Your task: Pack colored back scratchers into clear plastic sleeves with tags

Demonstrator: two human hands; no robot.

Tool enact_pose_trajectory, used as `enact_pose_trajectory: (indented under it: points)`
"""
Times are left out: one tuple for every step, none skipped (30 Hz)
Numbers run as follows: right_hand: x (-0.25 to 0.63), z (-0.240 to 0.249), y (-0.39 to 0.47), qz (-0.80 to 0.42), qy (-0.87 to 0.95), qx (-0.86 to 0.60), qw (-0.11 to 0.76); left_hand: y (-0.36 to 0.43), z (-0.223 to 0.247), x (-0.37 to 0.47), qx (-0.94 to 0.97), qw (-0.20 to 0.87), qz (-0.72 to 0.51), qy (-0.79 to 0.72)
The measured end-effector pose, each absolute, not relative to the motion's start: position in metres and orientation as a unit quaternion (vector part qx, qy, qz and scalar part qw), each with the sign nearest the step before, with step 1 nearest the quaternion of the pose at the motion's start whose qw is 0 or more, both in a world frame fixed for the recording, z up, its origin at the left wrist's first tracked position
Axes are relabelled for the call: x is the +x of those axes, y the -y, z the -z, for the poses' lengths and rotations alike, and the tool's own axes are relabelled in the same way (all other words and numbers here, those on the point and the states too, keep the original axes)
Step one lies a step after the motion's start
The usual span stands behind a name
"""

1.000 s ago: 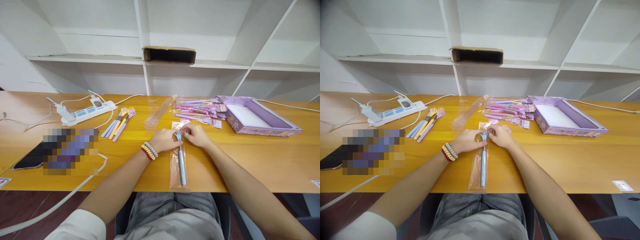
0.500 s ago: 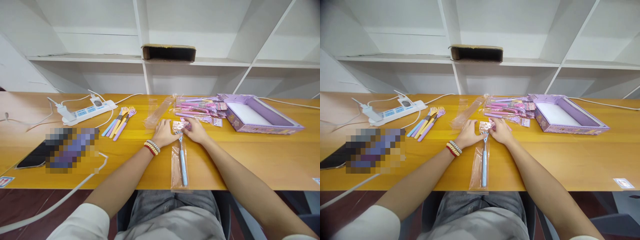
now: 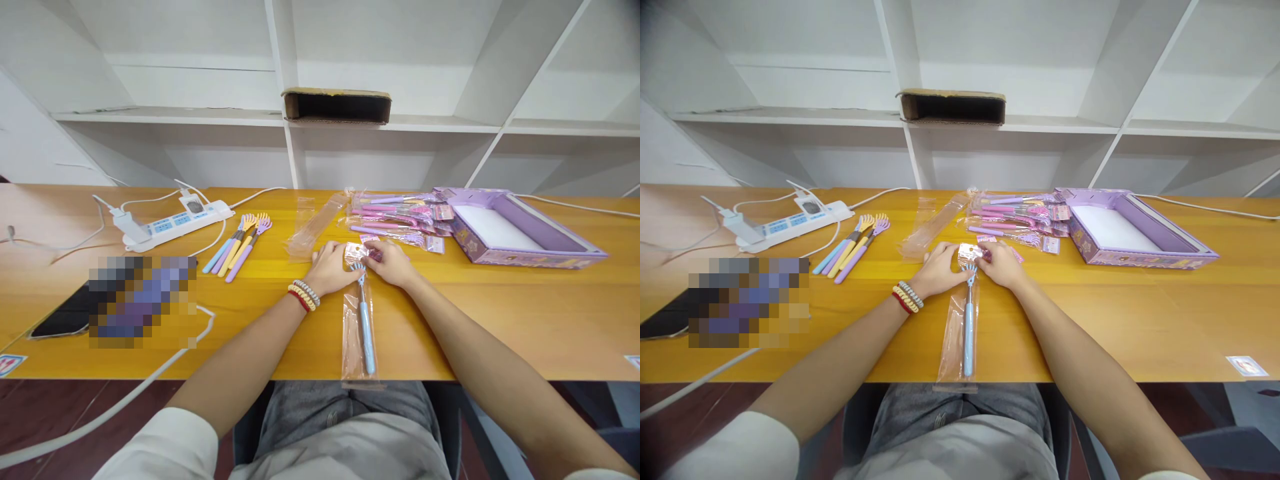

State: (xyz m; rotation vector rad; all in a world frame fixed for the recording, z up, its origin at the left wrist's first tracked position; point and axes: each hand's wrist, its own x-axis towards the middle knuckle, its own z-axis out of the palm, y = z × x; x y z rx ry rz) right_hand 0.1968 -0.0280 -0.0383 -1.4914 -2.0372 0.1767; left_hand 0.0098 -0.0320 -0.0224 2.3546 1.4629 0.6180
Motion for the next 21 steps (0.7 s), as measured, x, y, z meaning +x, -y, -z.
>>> enact_pose_trajectory:
  points:
    - [0.1967, 0.0383, 0.0277, -0.067, 0.769, -0.561, 0.3, 0.0321, 0.0228, 0.0099, 0.822, 0.153, -0.221, -0.503]
    - [0.1967, 0.0383, 0.0275, -0.068, 0.769, -0.56, 0.3, 0.0322, 0.0233, 0.01, 0.823, 0.155, -0.228, -0.498]
    - [0.1967, 0.0383, 0.0274, -0.068, 0.77, -0.559, 0.301, 0.0321, 0.0239, 0.0102, 0.822, 0.158, -0.234, -0.494]
    - [0.1966, 0.0384, 0.0273, -0.069, 0.771, -0.557, 0.301, 0.0319, 0.0245, 0.0104, 0.821, 0.161, -0.24, -0.492]
    - [0.1966, 0.0385, 0.0273, -0.07, 0.771, -0.556, 0.302, 0.0316, 0.025, 0.0105, 0.819, 0.166, -0.245, -0.491]
    - [0.1966, 0.0386, 0.0274, -0.072, 0.773, -0.554, 0.302, 0.0311, 0.0255, 0.0105, 0.818, 0.172, -0.248, -0.489]
    - [0.1966, 0.0386, 0.0276, -0.075, 0.774, -0.551, 0.303, 0.0305, 0.026, 0.0104, 0.817, 0.179, -0.25, -0.487]
    - [0.1965, 0.0387, 0.0279, -0.078, 0.776, -0.547, 0.304, 0.0297, 0.0264, 0.0101, 0.817, 0.187, -0.252, -0.484]
    - [0.1965, 0.0387, 0.0282, -0.08, 0.776, -0.544, 0.307, 0.0288, 0.0267, 0.0097, 0.817, 0.193, -0.253, -0.481]
    - [0.1963, 0.0387, 0.0285, -0.083, 0.776, -0.542, 0.311, 0.0278, 0.0269, 0.0092, 0.818, 0.198, -0.256, -0.476]
    - [0.1961, 0.0387, 0.0288, -0.087, 0.775, -0.541, 0.314, 0.0268, 0.027, 0.0087, 0.819, 0.202, -0.257, -0.471]
    - [0.1957, 0.0386, 0.0291, -0.09, 0.774, -0.539, 0.319, 0.0259, 0.027, 0.0082, 0.822, 0.206, -0.258, -0.464]
    - [0.1952, 0.0384, 0.0293, -0.093, 0.773, -0.538, 0.323, 0.0252, 0.0267, 0.0079, 0.825, 0.21, -0.257, -0.457]
    - [0.1947, 0.0381, 0.0295, -0.095, 0.771, -0.538, 0.327, 0.0247, 0.0263, 0.0076, 0.83, 0.215, -0.255, -0.448]
    - [0.194, 0.0378, 0.0296, -0.098, 0.769, -0.538, 0.332, 0.0244, 0.0257, 0.0075, 0.834, 0.218, -0.253, -0.44]
    - [0.1933, 0.0373, 0.0297, -0.102, 0.764, -0.54, 0.339, 0.0244, 0.0249, 0.0075, 0.837, 0.22, -0.25, -0.434]
    - [0.1926, 0.0369, 0.0296, -0.106, 0.756, -0.543, 0.349, 0.0247, 0.024, 0.0076, 0.839, 0.221, -0.248, -0.431]
    - [0.1919, 0.0365, 0.0294, -0.113, 0.747, -0.546, 0.362, 0.0252, 0.0231, 0.0078, 0.84, 0.221, -0.247, -0.43]
    - [0.1914, 0.0364, 0.0289, -0.125, 0.736, -0.547, 0.378, 0.0259, 0.0224, 0.0079, 0.84, 0.221, -0.246, -0.43]
    - [0.1909, 0.0365, 0.0282, -0.144, 0.724, -0.546, 0.396, 0.0265, 0.0219, 0.0081, 0.839, 0.223, -0.248, -0.43]
    - [0.1906, 0.037, 0.0273, -0.169, 0.712, -0.541, 0.415, 0.027, 0.0218, 0.0082, 0.838, 0.226, -0.252, -0.428]
